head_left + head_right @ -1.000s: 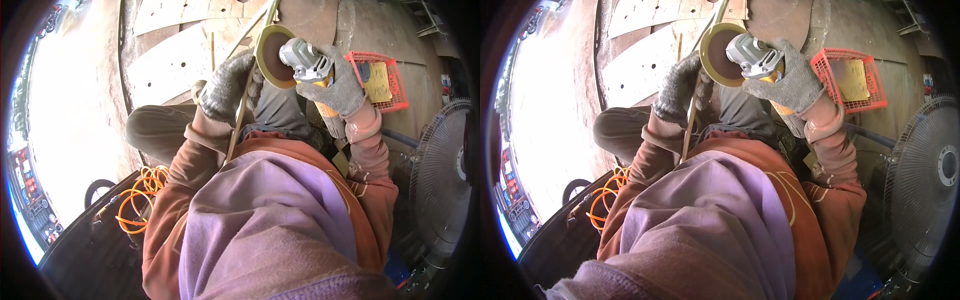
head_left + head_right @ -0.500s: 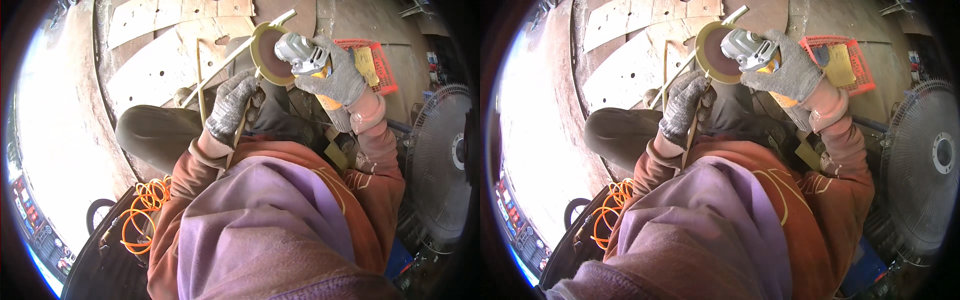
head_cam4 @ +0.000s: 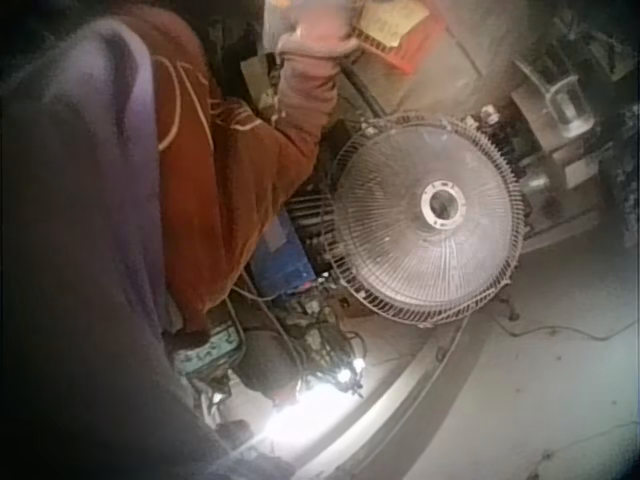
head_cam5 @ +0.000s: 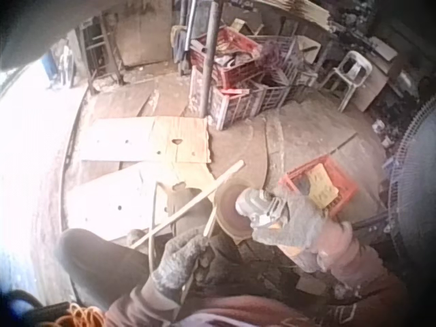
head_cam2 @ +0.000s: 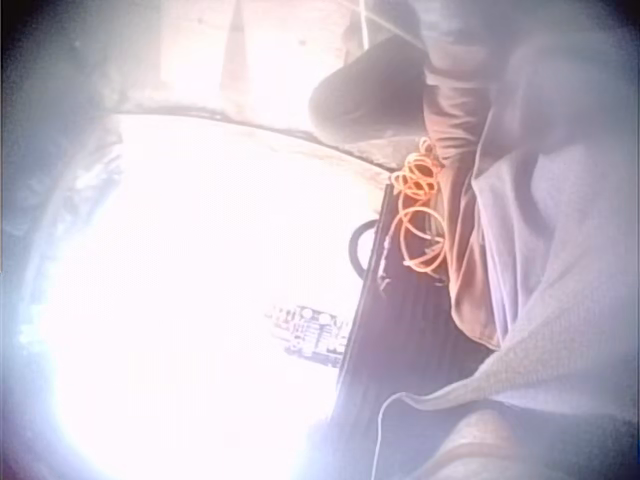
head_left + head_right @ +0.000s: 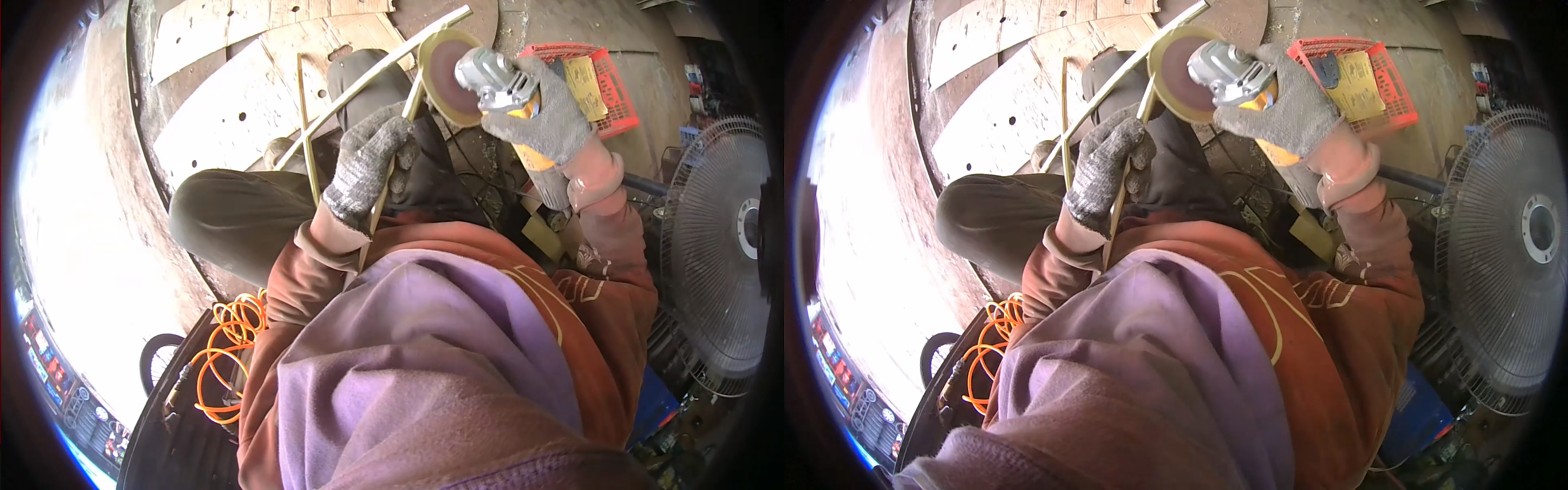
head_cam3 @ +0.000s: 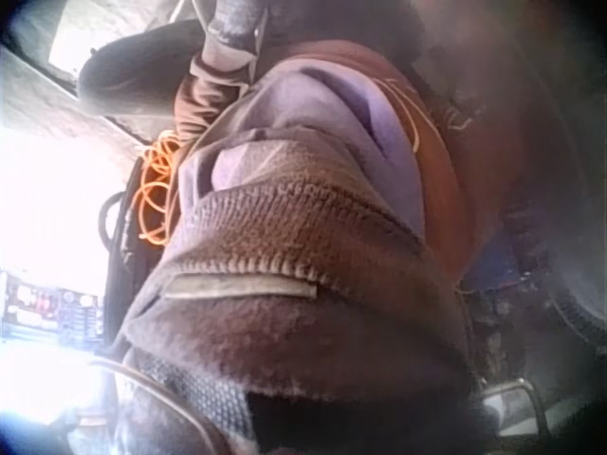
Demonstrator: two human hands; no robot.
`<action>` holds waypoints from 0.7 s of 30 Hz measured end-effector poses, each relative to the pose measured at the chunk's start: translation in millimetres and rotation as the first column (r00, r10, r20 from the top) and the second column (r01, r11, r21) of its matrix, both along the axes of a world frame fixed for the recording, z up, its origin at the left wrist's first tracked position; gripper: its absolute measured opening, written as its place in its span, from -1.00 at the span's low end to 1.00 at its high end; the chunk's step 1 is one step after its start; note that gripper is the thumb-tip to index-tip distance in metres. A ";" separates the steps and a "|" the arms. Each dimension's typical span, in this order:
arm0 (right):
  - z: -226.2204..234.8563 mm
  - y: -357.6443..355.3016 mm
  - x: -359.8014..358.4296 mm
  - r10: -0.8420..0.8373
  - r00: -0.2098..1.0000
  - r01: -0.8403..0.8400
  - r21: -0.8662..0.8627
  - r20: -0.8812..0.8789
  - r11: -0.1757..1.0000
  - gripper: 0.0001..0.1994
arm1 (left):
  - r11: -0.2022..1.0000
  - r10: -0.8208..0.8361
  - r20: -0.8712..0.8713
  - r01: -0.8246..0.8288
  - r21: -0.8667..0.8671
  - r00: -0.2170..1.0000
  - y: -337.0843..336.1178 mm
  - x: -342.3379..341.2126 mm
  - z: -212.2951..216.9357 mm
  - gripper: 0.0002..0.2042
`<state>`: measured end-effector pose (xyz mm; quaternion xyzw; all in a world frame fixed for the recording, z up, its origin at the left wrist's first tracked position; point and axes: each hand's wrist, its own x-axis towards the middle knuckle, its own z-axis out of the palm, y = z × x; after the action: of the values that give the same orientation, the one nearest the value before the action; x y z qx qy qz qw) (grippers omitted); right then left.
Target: The person is using a handheld angle grinder to smooth and shape a thin metal frame held between their legs and hands.
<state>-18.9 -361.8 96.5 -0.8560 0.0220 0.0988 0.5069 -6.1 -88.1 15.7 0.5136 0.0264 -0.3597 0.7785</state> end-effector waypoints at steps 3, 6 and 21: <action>-6.3 -6.2 -1.6 0.068 0.997 -0.068 -0.015 -0.022 0.998 -0.27 | 1.000 0.013 -0.029 -0.013 0.016 0.999 -4.6 0.2 1.6 -0.69; -6.4 -10.4 3.1 0.046 0.998 -0.049 -0.110 -0.034 0.993 -0.19 | 0.999 -0.007 -0.072 0.010 0.049 0.997 -5.7 -0.4 3.1 -0.70; -13.9 -34.8 42.8 0.016 0.981 -0.078 -0.314 -0.196 0.946 -0.13 | 0.994 0.101 -0.074 -0.105 -0.044 0.992 -17.1 2.8 -28.6 -0.69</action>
<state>23.9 -396.6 82.6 -0.9137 0.0654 0.1876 0.3545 -3.2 -105.2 -12.8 0.4795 0.0723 -0.3379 0.8066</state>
